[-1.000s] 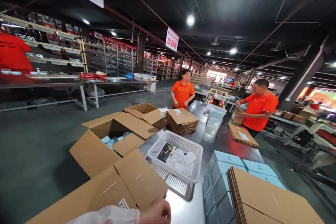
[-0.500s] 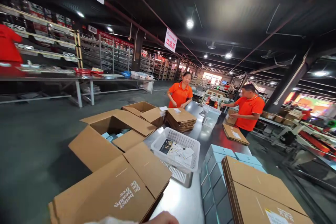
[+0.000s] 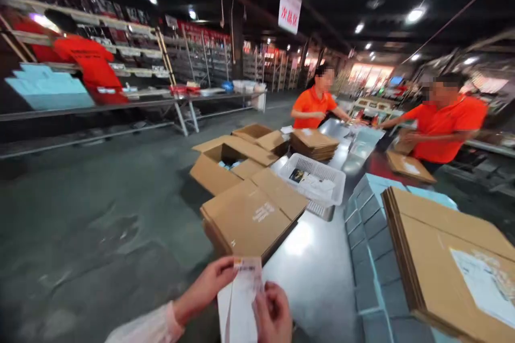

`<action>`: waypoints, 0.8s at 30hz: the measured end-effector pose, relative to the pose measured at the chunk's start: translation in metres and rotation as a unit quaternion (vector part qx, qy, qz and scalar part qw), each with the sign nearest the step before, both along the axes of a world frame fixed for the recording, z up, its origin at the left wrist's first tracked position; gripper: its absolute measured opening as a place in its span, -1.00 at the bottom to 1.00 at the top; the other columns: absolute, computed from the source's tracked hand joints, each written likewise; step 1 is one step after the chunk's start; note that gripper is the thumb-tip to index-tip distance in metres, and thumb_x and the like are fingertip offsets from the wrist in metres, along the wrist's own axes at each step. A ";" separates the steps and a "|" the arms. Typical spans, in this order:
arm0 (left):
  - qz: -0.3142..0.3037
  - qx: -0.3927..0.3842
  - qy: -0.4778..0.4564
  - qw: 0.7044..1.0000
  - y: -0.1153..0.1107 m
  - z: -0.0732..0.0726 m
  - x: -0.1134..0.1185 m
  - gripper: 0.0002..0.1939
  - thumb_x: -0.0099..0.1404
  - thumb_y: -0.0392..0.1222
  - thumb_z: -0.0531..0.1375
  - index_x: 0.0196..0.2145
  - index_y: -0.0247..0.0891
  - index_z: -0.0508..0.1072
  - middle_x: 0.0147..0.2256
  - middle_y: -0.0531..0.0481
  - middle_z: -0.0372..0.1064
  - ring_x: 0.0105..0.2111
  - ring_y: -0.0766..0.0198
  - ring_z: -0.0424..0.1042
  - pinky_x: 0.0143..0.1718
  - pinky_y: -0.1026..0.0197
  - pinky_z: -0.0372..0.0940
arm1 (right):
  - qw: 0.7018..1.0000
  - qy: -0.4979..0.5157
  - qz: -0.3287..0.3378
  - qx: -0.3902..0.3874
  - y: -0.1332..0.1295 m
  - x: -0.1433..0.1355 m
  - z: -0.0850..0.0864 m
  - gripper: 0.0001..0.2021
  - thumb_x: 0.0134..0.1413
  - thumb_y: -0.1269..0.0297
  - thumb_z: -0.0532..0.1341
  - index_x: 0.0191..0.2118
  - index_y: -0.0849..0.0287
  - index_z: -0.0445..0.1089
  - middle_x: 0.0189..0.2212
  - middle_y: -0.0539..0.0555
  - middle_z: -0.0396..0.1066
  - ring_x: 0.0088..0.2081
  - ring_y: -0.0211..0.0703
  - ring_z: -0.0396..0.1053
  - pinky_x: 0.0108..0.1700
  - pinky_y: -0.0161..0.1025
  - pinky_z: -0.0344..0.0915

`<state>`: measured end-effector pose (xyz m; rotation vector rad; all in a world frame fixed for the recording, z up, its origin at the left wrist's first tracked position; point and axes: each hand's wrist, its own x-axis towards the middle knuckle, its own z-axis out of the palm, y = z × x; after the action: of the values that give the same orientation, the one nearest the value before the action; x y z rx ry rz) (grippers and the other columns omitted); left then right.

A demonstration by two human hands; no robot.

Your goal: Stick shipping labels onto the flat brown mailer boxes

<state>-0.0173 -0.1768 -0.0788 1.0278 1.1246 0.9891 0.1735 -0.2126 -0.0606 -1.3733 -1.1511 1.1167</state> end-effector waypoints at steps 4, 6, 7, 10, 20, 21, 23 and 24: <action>-0.029 -0.049 0.051 0.997 0.003 0.009 -0.054 -0.25 -0.03 0.33 0.24 -0.08 -0.35 0.46 -0.46 -0.03 0.41 -0.58 0.32 0.27 -0.59 0.27 0.18 | 0.995 0.091 0.002 -0.046 0.016 -0.040 0.002 -0.58 -0.16 -0.14 0.33 -0.43 0.15 0.31 -0.51 0.00 0.43 -0.49 -0.20 0.35 -0.48 -0.30 0.30; -0.033 -0.008 0.097 0.995 0.013 0.016 -0.081 -0.40 0.01 0.27 0.24 -0.19 -0.32 0.52 -0.37 -0.09 0.46 -0.43 0.23 0.37 -0.45 0.24 0.27 | 0.990 0.126 0.013 -0.061 0.028 -0.063 0.006 -0.56 -0.19 -0.14 0.35 -0.43 0.14 0.28 -0.59 -0.05 0.37 -0.57 -0.27 0.28 -0.57 -0.35 0.22; -0.025 0.020 0.105 0.994 0.020 0.021 -0.093 -0.44 0.06 0.26 0.21 -0.23 -0.31 0.54 -0.31 -0.12 0.48 -0.36 0.20 0.39 -0.38 0.24 0.28 | 0.988 0.139 0.021 -0.069 0.035 -0.075 0.008 -0.55 -0.21 -0.14 0.36 -0.43 0.14 0.27 -0.61 -0.06 0.37 -0.59 -0.28 0.27 -0.58 -0.36 0.20; -0.015 0.070 0.080 0.994 0.051 0.039 -0.119 -0.45 0.14 0.25 0.14 -0.30 -0.34 0.54 -0.30 -0.14 0.49 -0.36 0.22 0.38 -0.37 0.24 0.26 | 0.982 0.164 0.045 -0.078 0.057 -0.116 0.008 -0.53 -0.25 -0.13 0.38 -0.45 0.14 0.25 -0.62 -0.04 0.39 -0.60 -0.26 0.30 -0.58 -0.35 0.22; -0.048 0.056 -0.005 0.997 0.220 0.075 -0.180 -0.54 -0.08 0.13 0.35 -0.50 -0.39 0.44 -0.67 0.11 0.24 -0.70 0.48 0.09 -0.68 0.34 -0.08 | 0.978 0.178 0.093 -0.051 0.118 -0.191 0.015 -0.60 -0.16 0.04 0.40 -0.24 0.20 0.43 -0.30 0.17 0.54 -0.23 0.02 0.49 -0.12 -0.06 0.39; -0.061 0.055 -0.006 0.997 0.231 0.075 -0.183 -0.55 -0.08 0.12 0.35 -0.52 -0.39 0.43 -0.68 0.11 0.24 -0.71 0.48 0.09 -0.69 0.34 -0.09 | 0.979 0.184 0.077 -0.048 0.122 -0.196 0.018 -0.61 -0.16 0.05 0.41 -0.24 0.20 0.44 -0.31 0.16 0.54 -0.23 0.02 0.49 -0.12 -0.07 0.39; -0.084 0.050 -0.005 0.995 0.250 0.075 -0.184 -0.56 -0.08 0.10 0.36 -0.53 -0.38 0.42 -0.68 0.11 0.24 -0.71 0.49 0.09 -0.69 0.34 -0.10 | 0.978 0.200 0.047 -0.046 0.129 -0.202 0.025 -0.62 -0.18 0.06 0.41 -0.26 0.19 0.45 -0.34 0.14 0.55 -0.27 0.00 0.49 -0.16 -0.09 0.39; -0.092 0.049 -0.003 0.995 0.257 0.074 -0.182 -0.57 -0.08 0.10 0.36 -0.52 -0.38 0.41 -0.68 0.11 0.24 -0.71 0.49 0.10 -0.69 0.35 -0.10 | 0.976 0.208 0.036 -0.047 0.133 -0.204 0.029 -0.62 -0.18 0.05 0.41 -0.26 0.19 0.45 -0.35 0.12 0.54 -0.30 -0.02 0.49 -0.19 -0.11 0.40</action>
<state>-0.1996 0.0805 -0.0045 1.1841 0.9662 0.9051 -0.0305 -0.0799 -0.0319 -1.1023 -0.8556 1.4443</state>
